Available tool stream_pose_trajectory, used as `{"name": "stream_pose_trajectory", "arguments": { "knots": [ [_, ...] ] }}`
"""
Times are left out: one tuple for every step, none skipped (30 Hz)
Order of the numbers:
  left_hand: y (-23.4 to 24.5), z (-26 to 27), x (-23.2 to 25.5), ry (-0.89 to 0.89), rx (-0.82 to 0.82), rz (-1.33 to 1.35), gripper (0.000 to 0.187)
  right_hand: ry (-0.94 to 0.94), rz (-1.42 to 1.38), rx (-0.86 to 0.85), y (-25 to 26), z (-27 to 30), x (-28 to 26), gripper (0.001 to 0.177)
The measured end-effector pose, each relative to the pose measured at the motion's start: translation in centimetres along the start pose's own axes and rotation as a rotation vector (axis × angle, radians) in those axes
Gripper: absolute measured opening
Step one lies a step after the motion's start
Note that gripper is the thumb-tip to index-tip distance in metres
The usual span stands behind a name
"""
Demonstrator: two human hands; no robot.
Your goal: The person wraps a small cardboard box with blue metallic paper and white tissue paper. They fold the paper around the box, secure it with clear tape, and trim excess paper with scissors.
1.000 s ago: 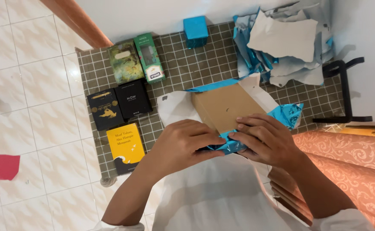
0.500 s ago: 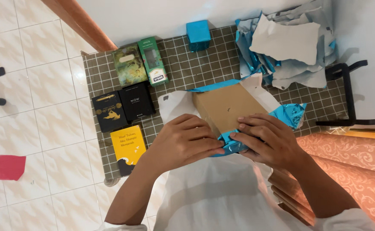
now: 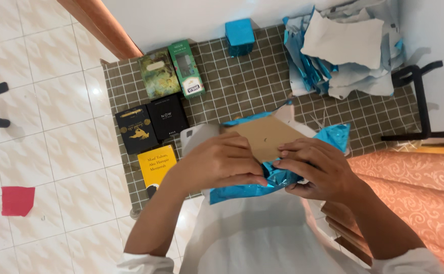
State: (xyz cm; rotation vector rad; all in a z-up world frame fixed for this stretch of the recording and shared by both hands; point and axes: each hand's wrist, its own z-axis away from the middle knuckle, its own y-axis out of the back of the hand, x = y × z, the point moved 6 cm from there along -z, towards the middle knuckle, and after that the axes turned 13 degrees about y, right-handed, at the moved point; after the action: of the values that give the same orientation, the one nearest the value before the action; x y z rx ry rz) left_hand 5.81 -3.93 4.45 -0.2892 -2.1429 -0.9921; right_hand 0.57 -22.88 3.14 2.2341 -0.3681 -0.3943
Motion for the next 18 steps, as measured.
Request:
{"name": "stream_pose_trajectory", "arguments": {
  "knots": [
    [0.1,0.0,-0.3,-0.006,-0.016,0.022,0.020,-0.006,-0.033,-0.002,-0.1,0.0,-0.1,0.061],
    [0.1,0.0,-0.5,-0.013,-0.032,0.045,0.020,-0.024,-0.055,-0.008,-0.2,0.1,-0.2,0.062],
    [0.1,-0.2,-0.8,-0.004,-0.034,0.049,0.025,-0.036,-0.076,-0.012,-0.2,0.0,-0.2,0.062],
    [0.2,-0.5,-1.0,0.004,-0.037,0.053,0.031,-0.048,-0.097,-0.017,-0.2,0.0,-0.2,0.063],
    [0.2,-0.7,-1.2,0.012,-0.041,0.056,0.036,-0.075,-0.102,-0.037,-0.3,0.0,0.0,0.064],
    [0.3,-0.9,-1.3,0.026,-0.012,0.013,0.036,-0.101,-0.108,-0.058,-0.3,0.2,0.2,0.066],
    [0.3,-0.9,-1.3,0.041,0.015,-0.024,0.035,-0.132,-0.117,-0.081,-0.3,0.4,0.3,0.067],
    [0.3,-0.9,-1.4,0.057,0.042,-0.062,0.035,-0.158,-0.103,-0.074,-0.2,0.7,0.4,0.066],
    [0.6,-0.8,-1.6,0.106,0.089,-0.056,0.033,-0.184,-0.089,-0.069,-0.1,1.1,0.7,0.066],
    [1.2,-0.5,-1.8,0.155,0.136,-0.050,0.031,-0.210,-0.075,-0.064,0.0,1.5,0.9,0.065],
    [1.9,-0.1,-2.1,0.199,0.182,-0.049,0.029,-0.245,-0.056,-0.044,0.2,2.0,1.3,0.065],
    [2.7,0.5,-2.2,0.242,0.277,-0.050,0.033,-0.280,-0.037,-0.023,0.4,2.6,1.7,0.066],
    [3.2,1.7,-2.1,0.287,0.364,-0.046,0.037,-0.323,-0.020,0.000,0.5,3.6,1.9,0.066],
    [3.6,3.1,-2.0,0.331,0.452,-0.043,0.043,-0.359,-0.009,0.036,0.5,4.6,2.2,0.067],
    [3.8,4.4,-2.1,0.360,0.545,0.047,0.053,-0.398,0.007,0.071,0.6,5.8,2.5,0.068],
    [3.5,5.6,-2.5,0.389,0.637,0.139,0.062,-0.437,0.024,0.105,0.7,7.1,2.7,0.069],
    [3.1,6.6,-2.7,0.342,0.807,0.136,0.067,-0.479,-0.048,0.202,0.8,8.5,3.2,0.070],
    [2.3,7.3,-3.3,0.313,0.926,0.155,0.074,-0.519,-0.119,0.300,0.9,9.8,3.6,0.071]
  ]
}}
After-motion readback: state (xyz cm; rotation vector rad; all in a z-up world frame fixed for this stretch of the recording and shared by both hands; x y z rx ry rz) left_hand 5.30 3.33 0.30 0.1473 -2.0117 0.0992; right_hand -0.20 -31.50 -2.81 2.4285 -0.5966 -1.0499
